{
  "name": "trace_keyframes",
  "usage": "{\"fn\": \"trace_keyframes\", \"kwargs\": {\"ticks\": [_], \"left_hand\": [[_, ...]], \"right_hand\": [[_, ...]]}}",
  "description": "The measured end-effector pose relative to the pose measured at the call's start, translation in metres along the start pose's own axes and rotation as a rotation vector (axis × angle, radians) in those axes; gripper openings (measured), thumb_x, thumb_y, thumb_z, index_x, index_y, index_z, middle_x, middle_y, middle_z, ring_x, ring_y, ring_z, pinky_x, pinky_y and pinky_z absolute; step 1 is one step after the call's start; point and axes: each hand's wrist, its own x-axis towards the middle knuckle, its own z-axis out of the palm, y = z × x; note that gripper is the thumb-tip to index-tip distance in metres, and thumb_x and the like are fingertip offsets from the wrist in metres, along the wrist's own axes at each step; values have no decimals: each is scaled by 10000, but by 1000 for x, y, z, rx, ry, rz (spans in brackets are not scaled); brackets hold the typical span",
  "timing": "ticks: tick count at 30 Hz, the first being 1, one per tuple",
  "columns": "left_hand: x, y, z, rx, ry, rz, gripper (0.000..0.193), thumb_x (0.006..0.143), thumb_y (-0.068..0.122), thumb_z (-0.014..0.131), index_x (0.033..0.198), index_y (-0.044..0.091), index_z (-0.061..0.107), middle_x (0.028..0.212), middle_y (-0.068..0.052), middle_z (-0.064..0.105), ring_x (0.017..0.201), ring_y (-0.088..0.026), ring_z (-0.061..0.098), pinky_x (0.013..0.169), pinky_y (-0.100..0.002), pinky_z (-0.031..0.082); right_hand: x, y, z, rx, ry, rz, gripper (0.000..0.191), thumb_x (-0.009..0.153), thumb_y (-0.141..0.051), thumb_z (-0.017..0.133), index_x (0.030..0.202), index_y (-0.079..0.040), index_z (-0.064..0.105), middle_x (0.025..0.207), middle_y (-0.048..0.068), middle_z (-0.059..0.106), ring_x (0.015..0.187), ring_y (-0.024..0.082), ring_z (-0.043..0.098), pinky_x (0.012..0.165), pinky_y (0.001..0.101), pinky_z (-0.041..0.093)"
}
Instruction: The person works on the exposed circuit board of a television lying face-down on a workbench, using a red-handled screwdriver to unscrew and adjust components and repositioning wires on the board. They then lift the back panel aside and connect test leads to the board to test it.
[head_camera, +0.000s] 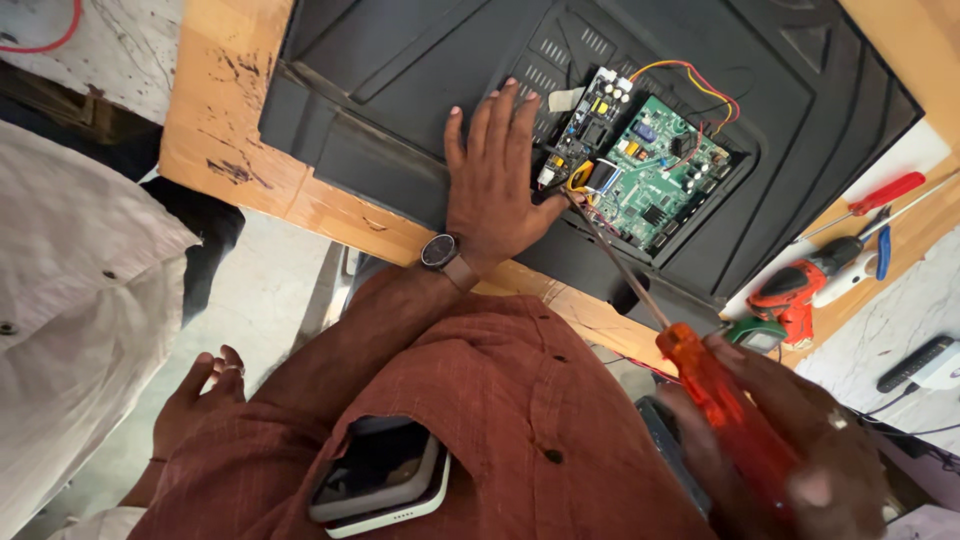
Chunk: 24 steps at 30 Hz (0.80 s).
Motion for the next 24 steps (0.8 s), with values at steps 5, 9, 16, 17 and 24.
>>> {"fn": "trace_keyframes", "kwargs": {"ticks": [5,9,16,17,24], "left_hand": [[2,2,-4,-1,-13,0,1083,735,513,891,1539,17,360,1600,-216,326,1484,-380,331,1232,-648,167],[5,3,-5,2,-28,-4,988,728,505,890,1495,65,450,1606,-215,326,1498,-375,314,1227,-665,162],[11,5,-7,-14,-53,-43,859,708,483,888,1393,83,558,1616,-211,315,1545,-352,229,1226,-673,143],[12,5,-8,-17,-56,-45,835,712,476,889,1379,89,570,1622,-209,309,1551,-350,216,1227,-672,141],[14,6,-9,-47,-73,-86,778,689,466,905,1317,115,609,1638,-183,292,1564,-337,180,1235,-669,118]], "right_hand": [[11,-9,20,-165,107,-168,497,1044,-397,647,1309,-5,494,1335,227,583,1348,368,592,1008,464,595],[13,-22,11,200,-22,-8,616,1040,-509,552,1345,26,580,1412,227,601,1387,319,609,917,407,621],[12,-10,2,-240,-51,-186,646,1059,-537,486,1355,35,538,1387,213,624,1249,341,701,1003,470,616],[14,-10,-3,-188,-86,-155,659,1051,-540,497,1368,37,525,1412,219,603,1264,348,687,1007,476,612],[7,-9,-9,360,-100,85,774,962,-487,651,1455,72,443,1578,221,450,1399,372,563,1021,523,566]]}}
